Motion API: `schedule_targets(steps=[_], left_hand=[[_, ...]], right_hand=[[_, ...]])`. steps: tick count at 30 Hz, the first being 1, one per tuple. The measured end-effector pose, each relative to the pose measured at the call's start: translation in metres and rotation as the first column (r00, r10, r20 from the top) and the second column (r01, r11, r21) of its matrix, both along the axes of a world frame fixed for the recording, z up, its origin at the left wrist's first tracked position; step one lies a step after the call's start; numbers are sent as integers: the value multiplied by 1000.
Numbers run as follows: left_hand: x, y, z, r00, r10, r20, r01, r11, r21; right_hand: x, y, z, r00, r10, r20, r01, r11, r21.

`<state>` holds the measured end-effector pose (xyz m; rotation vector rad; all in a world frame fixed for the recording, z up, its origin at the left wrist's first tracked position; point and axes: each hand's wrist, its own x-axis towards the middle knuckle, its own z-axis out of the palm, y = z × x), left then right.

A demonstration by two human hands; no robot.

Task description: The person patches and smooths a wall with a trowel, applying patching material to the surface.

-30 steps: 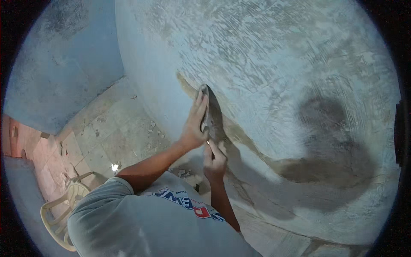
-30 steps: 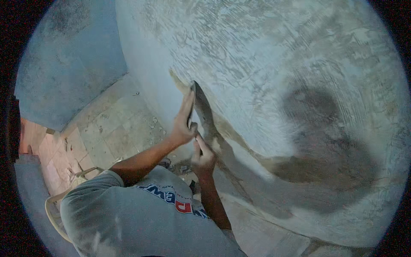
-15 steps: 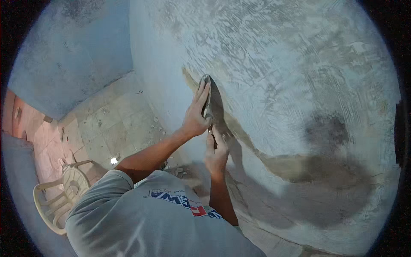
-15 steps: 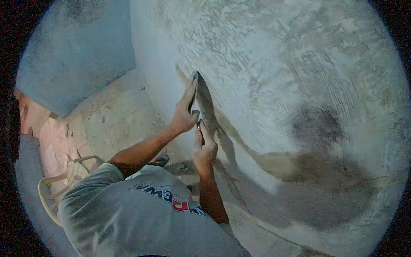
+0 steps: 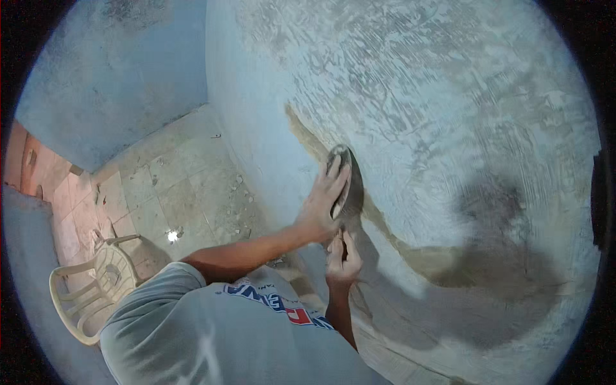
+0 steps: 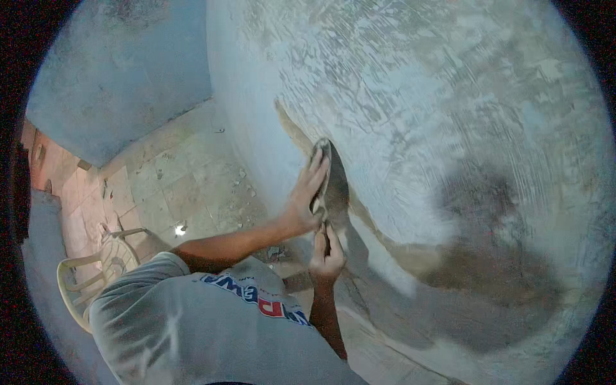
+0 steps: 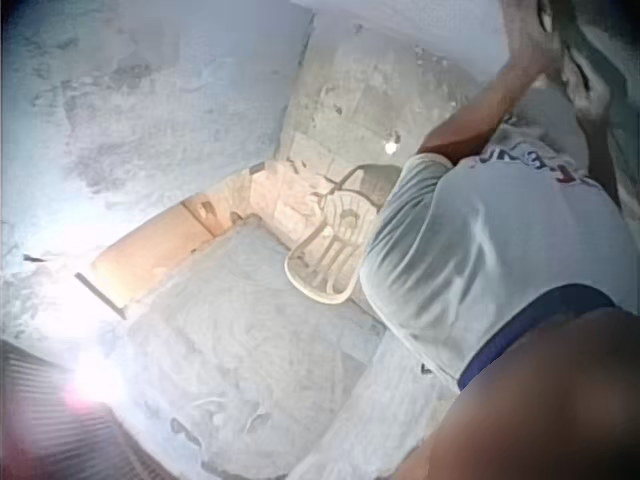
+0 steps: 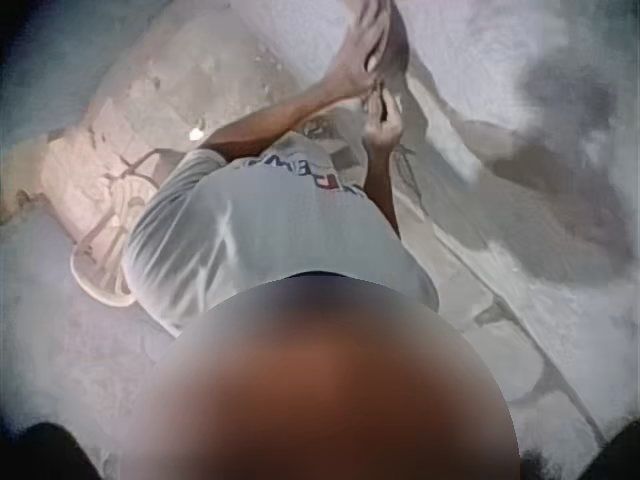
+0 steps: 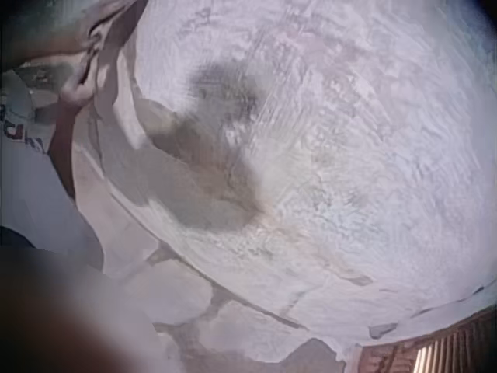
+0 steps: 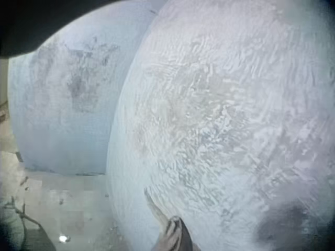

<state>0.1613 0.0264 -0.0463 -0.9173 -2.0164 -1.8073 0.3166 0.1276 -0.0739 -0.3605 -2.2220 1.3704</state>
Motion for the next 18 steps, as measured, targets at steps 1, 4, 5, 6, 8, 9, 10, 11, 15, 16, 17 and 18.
schedule_targets(steps=[1,4,5,6,8,9,10,11,15,16,17,18], left_hand=[[7,1,4,999,-29,27,30,999,-33],[-14,-8,5,999,-26,43,30,997,-72],[-25,-11,6,1000,1,31,1,997,-76],[-26,-12,11,997,-7,75,14,995,-100],[-15,-2,2,999,-12,48,15,999,-52],[-7,0,-3,1000,-13,21,13,1000,1],[6,-1,1,997,-51,58,56,996,-72],[5,0,1,997,-52,53,55,996,-69],[-18,-2,-9,992,-104,69,104,995,-3],[-26,-4,0,994,-66,90,66,998,3],[-30,-7,5,994,-22,109,22,1000,4],[-25,-5,4,994,-24,109,25,1000,-1]], right_hand=[[-1,0,-1,1000,-9,1,9,1000,2],[-23,-19,17,999,-9,34,7,998,55],[-29,-19,23,999,-19,37,17,999,50],[-32,-19,27,1000,-24,15,23,997,77],[-28,-18,24,998,-37,-57,42,994,97],[-14,-19,21,998,-30,-60,36,995,98],[2,-18,21,998,-61,25,60,997,50],[9,-15,23,990,-86,110,87,996,3],[-29,-19,31,998,-63,-16,65,952,300],[-41,-18,35,999,-40,-16,43,939,341],[-37,-20,38,999,-42,-15,45,941,335],[-32,-21,42,999,-47,23,41,978,206]])
